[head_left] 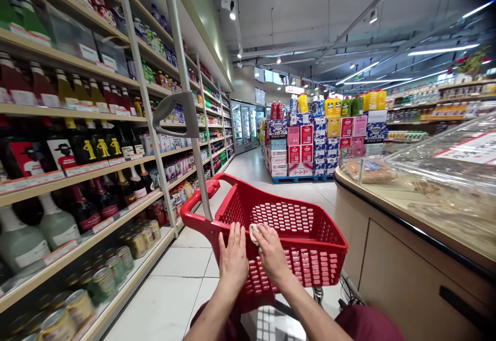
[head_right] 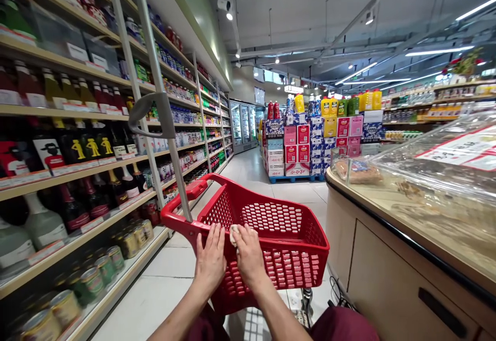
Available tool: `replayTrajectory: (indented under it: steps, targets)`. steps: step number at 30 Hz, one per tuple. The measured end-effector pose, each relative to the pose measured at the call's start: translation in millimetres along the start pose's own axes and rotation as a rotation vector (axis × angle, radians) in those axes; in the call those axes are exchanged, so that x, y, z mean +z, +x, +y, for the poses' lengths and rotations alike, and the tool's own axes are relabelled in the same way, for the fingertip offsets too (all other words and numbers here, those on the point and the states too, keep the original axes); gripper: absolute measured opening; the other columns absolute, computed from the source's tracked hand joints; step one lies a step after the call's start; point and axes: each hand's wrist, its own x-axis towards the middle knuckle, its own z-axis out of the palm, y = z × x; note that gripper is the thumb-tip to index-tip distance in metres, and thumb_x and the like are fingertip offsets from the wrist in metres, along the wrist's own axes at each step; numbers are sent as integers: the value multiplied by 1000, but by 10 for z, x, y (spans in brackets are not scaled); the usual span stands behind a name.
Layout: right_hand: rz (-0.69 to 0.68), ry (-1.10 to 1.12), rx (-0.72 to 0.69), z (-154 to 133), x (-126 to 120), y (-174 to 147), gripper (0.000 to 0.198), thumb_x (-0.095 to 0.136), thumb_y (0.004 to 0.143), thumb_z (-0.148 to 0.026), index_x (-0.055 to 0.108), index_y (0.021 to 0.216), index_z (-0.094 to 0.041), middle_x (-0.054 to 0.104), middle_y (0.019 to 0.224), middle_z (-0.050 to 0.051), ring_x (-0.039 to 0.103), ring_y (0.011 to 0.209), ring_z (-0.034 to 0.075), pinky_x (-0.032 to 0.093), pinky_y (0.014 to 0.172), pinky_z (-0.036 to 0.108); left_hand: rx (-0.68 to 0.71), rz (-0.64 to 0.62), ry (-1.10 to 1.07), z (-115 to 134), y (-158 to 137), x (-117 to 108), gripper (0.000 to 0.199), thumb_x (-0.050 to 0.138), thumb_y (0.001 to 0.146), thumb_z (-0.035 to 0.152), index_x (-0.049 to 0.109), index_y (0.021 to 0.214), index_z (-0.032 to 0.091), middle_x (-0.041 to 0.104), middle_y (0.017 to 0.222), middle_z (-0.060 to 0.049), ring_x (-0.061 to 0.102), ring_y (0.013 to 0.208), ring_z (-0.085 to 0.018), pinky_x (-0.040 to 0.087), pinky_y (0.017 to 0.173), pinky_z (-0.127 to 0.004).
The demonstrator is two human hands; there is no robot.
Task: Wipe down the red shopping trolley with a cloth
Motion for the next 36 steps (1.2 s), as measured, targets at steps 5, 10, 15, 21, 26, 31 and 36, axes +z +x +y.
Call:
replayTrajectory:
  steps: [5,10,15,21,26,31,36]
  targets:
    - [92,-145,234,555,-179,-184,49,34,73,-6,55,115,-20,56,117,8,41,117,25,32,95,48,0,28,-4,39,-51,49,68,43,67,17,29,133,11,30,140,-10,7,133,-24,11,105,-50]
    - [33,-36,104,61,40,11,50,34,74,-5,54,117,-22,54,119,6,42,116,22,35,95,43,-2,39,-2,61,-71,70,64,41,69,15,31,132,11,33,138,-11,13,132,-23,15,105,-50]
    - [14,-19,42,73,-19,-30,51,32,75,-4,52,119,-23,52,122,5,40,117,20,34,96,42,-3,66,-6,-102,-64,-27,63,40,70,17,31,132,12,34,138,-9,12,132,-23,12,105,-49]
    - [50,-37,181,224,6,9,49,34,72,-4,56,114,-20,56,114,9,46,111,22,37,93,42,-56,39,-24,-213,-29,-119,63,42,69,17,33,131,11,34,138,-10,18,131,-25,13,105,-50]
    - [45,126,20,-487,297,336,52,33,75,-4,49,121,-22,52,122,6,40,118,21,35,95,42,-33,79,-44,-405,8,-213,53,38,74,19,41,127,15,42,133,-8,30,126,-22,11,106,-47]
    - [48,92,77,-302,207,212,52,31,77,-3,49,121,-22,50,123,7,39,118,21,33,97,43,-23,162,-36,-695,-89,-238,56,36,71,6,42,126,15,43,132,-8,34,124,-21,6,106,-48]
    - [26,143,54,-686,334,501,47,33,80,-6,49,121,-20,52,121,9,40,117,22,33,96,43,-14,191,-118,-759,-247,-103,52,31,72,1,52,116,19,57,119,-4,49,111,-16,1,107,-44]
